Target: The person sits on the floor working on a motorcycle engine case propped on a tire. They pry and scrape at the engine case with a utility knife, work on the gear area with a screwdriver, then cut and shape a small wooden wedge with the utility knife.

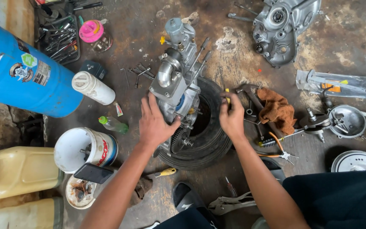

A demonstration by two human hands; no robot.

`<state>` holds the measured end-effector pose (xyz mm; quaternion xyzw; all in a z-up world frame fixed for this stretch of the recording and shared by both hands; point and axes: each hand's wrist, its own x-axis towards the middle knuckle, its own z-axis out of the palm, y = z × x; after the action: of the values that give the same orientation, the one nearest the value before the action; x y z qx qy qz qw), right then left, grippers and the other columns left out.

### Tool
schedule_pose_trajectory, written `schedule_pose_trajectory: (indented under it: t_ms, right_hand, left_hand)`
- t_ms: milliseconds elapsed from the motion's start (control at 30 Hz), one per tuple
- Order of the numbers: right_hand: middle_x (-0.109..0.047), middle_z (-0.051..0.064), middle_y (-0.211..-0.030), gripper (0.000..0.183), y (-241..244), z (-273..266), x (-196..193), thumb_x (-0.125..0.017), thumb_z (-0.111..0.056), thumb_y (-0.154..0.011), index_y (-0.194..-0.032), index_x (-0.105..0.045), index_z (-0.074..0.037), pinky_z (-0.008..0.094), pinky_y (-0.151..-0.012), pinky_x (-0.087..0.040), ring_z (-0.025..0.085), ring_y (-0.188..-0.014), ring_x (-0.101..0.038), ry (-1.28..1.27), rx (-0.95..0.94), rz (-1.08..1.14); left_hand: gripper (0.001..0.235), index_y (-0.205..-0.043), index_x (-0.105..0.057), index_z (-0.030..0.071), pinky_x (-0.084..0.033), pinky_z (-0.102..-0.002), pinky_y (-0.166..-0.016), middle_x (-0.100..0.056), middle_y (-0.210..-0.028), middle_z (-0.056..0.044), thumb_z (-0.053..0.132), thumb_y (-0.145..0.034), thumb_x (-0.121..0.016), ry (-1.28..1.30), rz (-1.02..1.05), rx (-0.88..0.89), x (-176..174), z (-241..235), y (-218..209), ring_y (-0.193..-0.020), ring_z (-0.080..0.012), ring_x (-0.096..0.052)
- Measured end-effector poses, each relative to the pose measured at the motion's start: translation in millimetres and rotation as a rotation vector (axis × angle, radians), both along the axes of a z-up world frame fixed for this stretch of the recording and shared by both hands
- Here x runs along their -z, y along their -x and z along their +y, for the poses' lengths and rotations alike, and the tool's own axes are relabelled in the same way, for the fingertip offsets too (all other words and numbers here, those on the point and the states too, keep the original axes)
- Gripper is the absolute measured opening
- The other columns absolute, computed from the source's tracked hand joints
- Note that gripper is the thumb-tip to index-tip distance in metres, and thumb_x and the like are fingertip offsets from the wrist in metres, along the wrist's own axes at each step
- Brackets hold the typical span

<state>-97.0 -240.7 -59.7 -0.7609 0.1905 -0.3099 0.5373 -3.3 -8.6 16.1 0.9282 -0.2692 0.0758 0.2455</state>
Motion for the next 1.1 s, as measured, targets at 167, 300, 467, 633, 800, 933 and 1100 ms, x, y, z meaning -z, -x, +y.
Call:
schedule_pose_trajectory:
  t_ms: [167,300,467,633,800,933,1100]
  right_hand:
    - [-0.066,0.005,-0.11,0.022,-0.2,12.5,-5.2,-0.048,-0.004,-0.104,-0.124,-0.058,-0.007,0.029,-0.067,-0.051,0.012,-0.075,-0.061,-0.281,-0.094,-0.113]
    - [-0.049,0.015,-0.099,0.04,6.7,15.4,-6.1,-0.049,0.011,-0.093,-0.125,-0.066,-0.007,0.039,-0.073,-0.052,0.025,-0.086,-0.057,0.3,-0.075,-0.044]
    - [-0.044,0.02,-0.104,0.055,-6.5,30.6,-27.0,-0.057,0.008,-0.084,-0.133,-0.069,-0.016,0.043,-0.075,-0.051,0.034,-0.091,-0.054,0.595,-0.206,0.044]
    - [-0.045,0.018,-0.104,0.063,-15.4,45.9,-31.4,-0.059,0.004,-0.084,-0.143,-0.065,-0.017,0.045,-0.08,-0.049,0.036,-0.092,-0.053,0.832,-0.19,0.192]
    - [-0.047,0.019,-0.106,0.061,-10.8,55.6,-30.8,-0.058,0.005,-0.081,-0.139,-0.066,-0.011,0.047,-0.08,-0.047,0.037,-0.095,-0.053,0.864,-0.221,0.243]
    - [-0.048,0.019,-0.112,0.057,-5.3,54.6,-27.7,-0.059,0.007,-0.081,-0.134,-0.07,-0.01,0.046,-0.086,-0.048,0.036,-0.101,-0.054,0.771,-0.236,0.132]
    - [-0.049,0.024,-0.121,0.057,-1.9,50.2,-29.5,-0.061,0.008,-0.072,-0.124,-0.073,-0.01,0.047,-0.094,-0.048,0.041,-0.108,-0.054,0.61,-0.363,-0.056]
  left_hand:
    - [0.115,-0.151,-0.016,-0.005,-0.055,-0.054,-0.087,-0.036,-0.136,-0.027,0.041,-0.071,-0.085,0.016,0.028,-0.003,-0.1,-0.2,-1.2,-0.123,-0.0488,-0.049]
    - [0.115,-0.15,-0.016,-0.004,-0.055,-0.054,-0.088,-0.036,-0.135,-0.027,0.04,-0.07,-0.086,0.008,0.019,-0.006,2.7,-0.3,-1.2,-0.123,-0.0502,-0.049]
    - [0.116,-0.15,-0.016,-0.004,-0.055,-0.054,-0.087,-0.036,-0.136,-0.027,0.039,-0.07,-0.087,0.016,0.033,0.0,0.0,-0.7,-1.5,-0.123,-0.0502,-0.049]
    - [0.116,-0.15,-0.016,-0.005,-0.055,-0.054,-0.087,-0.036,-0.136,-0.027,0.039,-0.068,-0.087,0.01,0.023,-0.009,-3.7,-1.1,0.1,-0.122,-0.0505,-0.05]
    - [0.115,-0.151,-0.017,-0.005,-0.055,-0.052,-0.089,-0.038,-0.134,-0.025,0.039,-0.07,-0.086,0.007,0.051,-0.01,-3.0,-1.4,0.6,-0.122,-0.0484,-0.052]
    - [0.116,-0.149,-0.016,-0.007,-0.055,-0.053,-0.088,-0.037,-0.132,-0.027,0.039,-0.069,-0.087,0.004,-0.028,0.018,-0.6,-0.5,-1.2,-0.122,-0.0506,-0.05]
    - [0.117,-0.15,-0.015,-0.005,-0.055,-0.054,-0.086,-0.035,-0.136,-0.027,0.039,-0.069,-0.087,-0.001,0.034,-0.011,-2.2,-0.1,-0.7,-0.121,-0.0499,-0.051]
